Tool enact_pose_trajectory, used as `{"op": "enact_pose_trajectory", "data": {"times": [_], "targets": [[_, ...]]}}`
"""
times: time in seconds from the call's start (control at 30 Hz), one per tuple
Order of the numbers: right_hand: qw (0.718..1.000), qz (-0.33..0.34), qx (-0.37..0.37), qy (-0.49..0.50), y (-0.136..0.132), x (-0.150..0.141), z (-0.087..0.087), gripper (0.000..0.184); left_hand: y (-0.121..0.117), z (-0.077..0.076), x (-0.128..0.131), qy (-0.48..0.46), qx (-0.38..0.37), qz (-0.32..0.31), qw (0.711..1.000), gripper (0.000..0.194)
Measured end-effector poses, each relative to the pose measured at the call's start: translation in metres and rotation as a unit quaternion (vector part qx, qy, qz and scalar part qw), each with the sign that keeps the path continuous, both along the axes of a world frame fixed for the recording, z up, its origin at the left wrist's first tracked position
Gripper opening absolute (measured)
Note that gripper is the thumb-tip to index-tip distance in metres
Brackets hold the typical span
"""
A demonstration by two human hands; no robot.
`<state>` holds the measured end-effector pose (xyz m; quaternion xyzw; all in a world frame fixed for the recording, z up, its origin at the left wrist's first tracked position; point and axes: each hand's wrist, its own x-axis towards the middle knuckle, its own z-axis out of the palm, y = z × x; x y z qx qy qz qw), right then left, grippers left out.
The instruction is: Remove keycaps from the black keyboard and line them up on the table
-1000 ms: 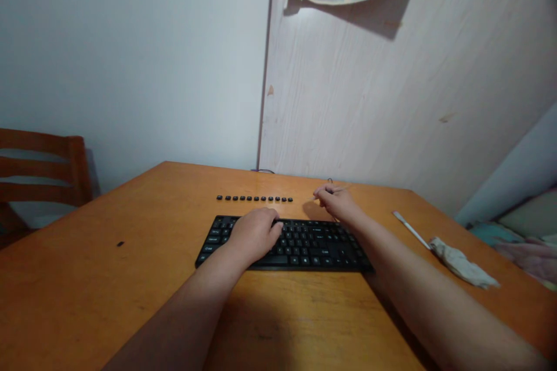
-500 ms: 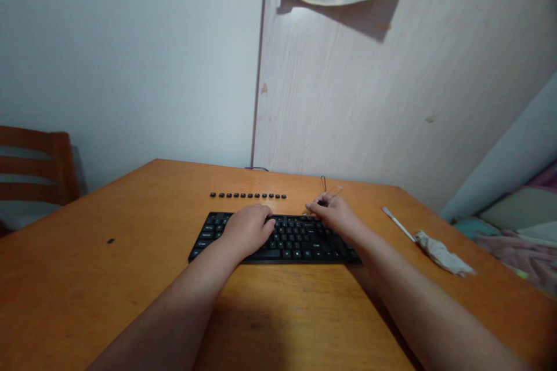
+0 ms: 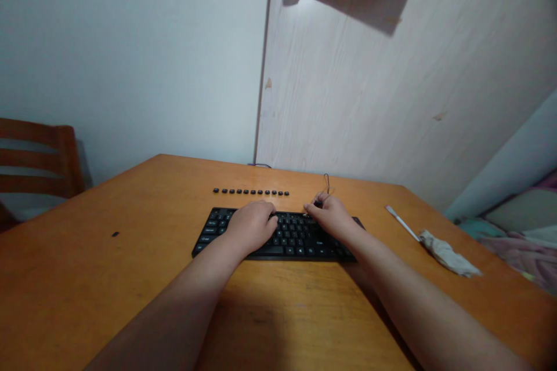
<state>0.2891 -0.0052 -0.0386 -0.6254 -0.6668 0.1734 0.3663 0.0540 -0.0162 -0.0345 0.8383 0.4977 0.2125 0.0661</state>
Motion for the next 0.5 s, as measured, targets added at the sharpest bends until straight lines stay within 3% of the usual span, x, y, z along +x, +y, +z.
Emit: {"op": "enact_pose_trajectory", "data": {"times": [0.23, 0.5], "targets": [[0.999, -0.012, 0.002, -0.047, -0.0003, -0.0076, -0.0007, 0.013, -0.0012, -0.0001, 0.0011, 0.021, 0.009, 0.0, 1.0, 0.027], [0.999, -0.025, 0.008, -0.025, -0.001, -0.0104, -0.0011, 0.013, -0.0005, 0.0, 0.002, 0.022, 0.005, 0.007, 1.0, 0.028]]}}
